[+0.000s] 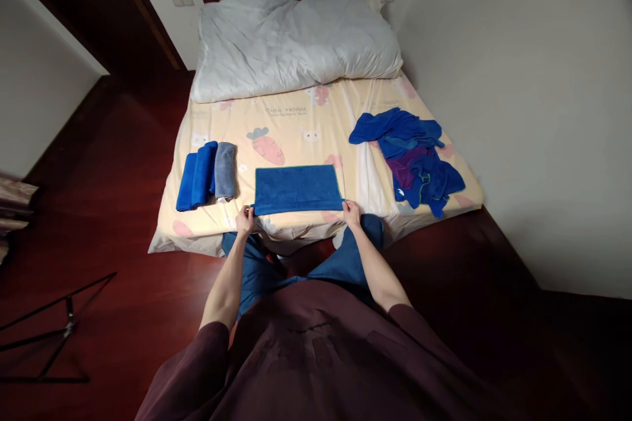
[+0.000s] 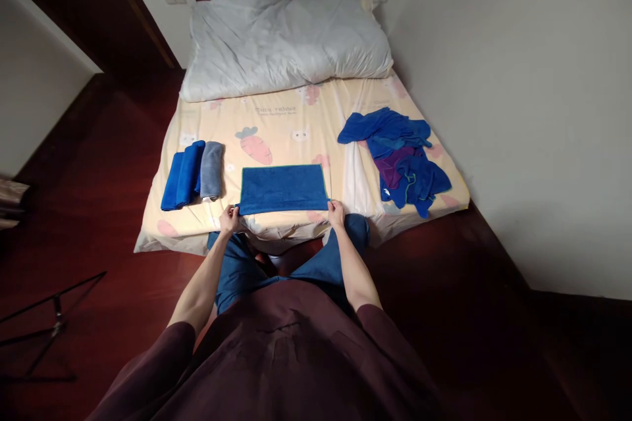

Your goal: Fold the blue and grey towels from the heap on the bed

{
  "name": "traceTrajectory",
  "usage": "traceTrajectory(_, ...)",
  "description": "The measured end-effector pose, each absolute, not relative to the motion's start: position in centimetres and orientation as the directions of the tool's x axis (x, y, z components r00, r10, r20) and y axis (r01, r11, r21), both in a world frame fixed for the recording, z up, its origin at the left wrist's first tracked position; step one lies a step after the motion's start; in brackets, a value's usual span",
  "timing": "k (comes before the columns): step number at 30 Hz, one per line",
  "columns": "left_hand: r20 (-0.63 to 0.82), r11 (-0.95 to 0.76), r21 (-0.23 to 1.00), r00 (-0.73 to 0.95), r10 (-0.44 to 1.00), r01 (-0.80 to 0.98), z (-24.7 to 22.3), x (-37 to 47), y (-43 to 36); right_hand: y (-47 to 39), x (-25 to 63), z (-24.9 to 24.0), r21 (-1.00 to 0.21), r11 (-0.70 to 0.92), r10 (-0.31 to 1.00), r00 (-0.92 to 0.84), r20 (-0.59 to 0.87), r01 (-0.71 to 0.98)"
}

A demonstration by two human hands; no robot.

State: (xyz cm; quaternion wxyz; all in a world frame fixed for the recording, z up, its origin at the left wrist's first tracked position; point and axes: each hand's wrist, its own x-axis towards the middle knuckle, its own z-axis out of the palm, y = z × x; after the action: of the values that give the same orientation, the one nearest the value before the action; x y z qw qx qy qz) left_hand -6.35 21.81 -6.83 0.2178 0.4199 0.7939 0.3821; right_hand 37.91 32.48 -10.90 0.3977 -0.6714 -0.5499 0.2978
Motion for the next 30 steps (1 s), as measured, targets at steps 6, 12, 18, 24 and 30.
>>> traceTrajectory(6, -0.043, 0.382, 0.777, -0.562, 0.826, 0.501, -6.7, -6.4, 22.4, 32.7, 37.7, -10.5, -0.851, -0.083, 0.972, 0.23, 0.046, 0.519)
traceTrajectory(12, -0.059, 0.395, 0.778, -0.569, 0.82, 0.489, -6.9, -6.4, 22.2, 32.7, 37.7, -10.5, -0.859, -0.073, 0.969, 0.241, 0.06, 0.506)
traceTrajectory(18, -0.082, 0.409, 0.782, -0.573, 0.815, 0.47, -6.8, -6.4, 21.9, 32.5, 37.8, -9.9, -0.869, -0.084, 0.974, 0.223, 0.03, 0.487)
traceTrajectory(24, -0.055, 0.388, 0.805, -0.596, 0.801, 0.448, -5.9, -5.9, 21.6, 32.2, 37.7, -8.5, -0.868, -0.107, 0.976, 0.217, 0.0, 0.484)
traceTrajectory(30, 0.318, 0.005, 0.686, -0.307, 0.897, 0.727, -4.4, -5.7, 19.0, 29.1, 38.4, -6.6, -0.773, 0.14, 0.961, 0.104, 0.257, 0.618)
